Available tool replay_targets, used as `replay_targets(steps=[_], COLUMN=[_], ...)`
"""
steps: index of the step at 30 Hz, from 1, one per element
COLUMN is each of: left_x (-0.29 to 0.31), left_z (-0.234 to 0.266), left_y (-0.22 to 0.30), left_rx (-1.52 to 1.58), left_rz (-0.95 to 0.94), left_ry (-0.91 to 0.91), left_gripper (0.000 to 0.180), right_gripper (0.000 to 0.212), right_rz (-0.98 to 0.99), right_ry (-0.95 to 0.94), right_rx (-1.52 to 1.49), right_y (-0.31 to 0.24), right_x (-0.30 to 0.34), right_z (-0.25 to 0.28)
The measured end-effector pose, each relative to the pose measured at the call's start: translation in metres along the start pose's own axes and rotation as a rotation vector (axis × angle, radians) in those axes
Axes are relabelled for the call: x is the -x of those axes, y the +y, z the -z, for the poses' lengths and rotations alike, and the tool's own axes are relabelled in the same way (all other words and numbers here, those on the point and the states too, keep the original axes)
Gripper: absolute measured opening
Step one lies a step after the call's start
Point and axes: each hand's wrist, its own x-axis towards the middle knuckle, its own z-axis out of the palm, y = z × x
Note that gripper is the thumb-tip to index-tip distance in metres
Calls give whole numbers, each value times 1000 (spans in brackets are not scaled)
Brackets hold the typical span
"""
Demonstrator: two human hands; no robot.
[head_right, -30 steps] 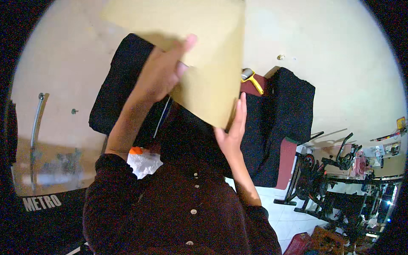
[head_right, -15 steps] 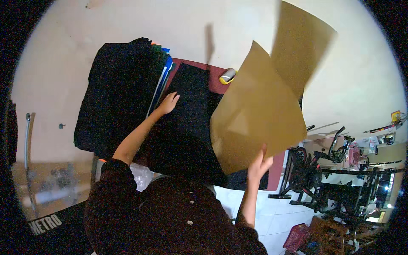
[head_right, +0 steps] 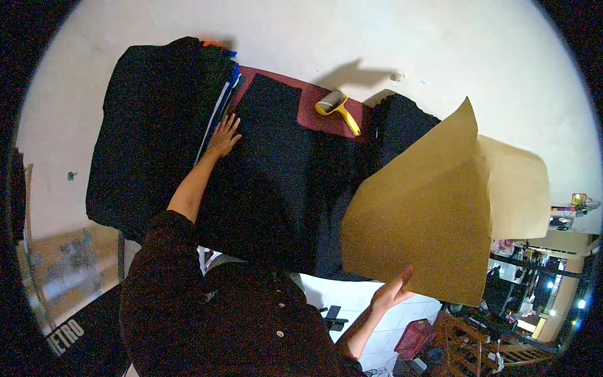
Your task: Cleaning a black garment with a lint roller and inserting a cardboard template for further processing.
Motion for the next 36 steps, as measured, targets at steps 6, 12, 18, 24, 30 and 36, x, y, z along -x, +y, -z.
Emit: replay_targets(steps=[6, 12, 18, 24, 30, 36], left_x=[22, 146, 227, 231, 279, 295], left_z=[13, 40, 33, 69, 136, 91], left_y=[-5, 71, 19, 74, 130, 91], left_rx=[-46, 25, 310, 743, 1617, 1221], left_rz=[-49, 31, 108, 190, 393, 905], left_ry=[153, 144, 70, 179, 265, 504], left_gripper=[54, 53, 58, 70, 61, 38], right_gripper=[32, 28, 30, 49, 60, 71], right_rz=[15, 28, 256, 659, 791, 711], right_ry=[-223, -263, -568, -856, -1206, -1626], right_rx=[-123, -100, -64, -107, -29, 7], right_y=[5, -26, -18, -38, -9, 21], right_x=[9, 23, 49, 117, 214, 243], right_z=[-30, -78, -107, -170, -206, -206])
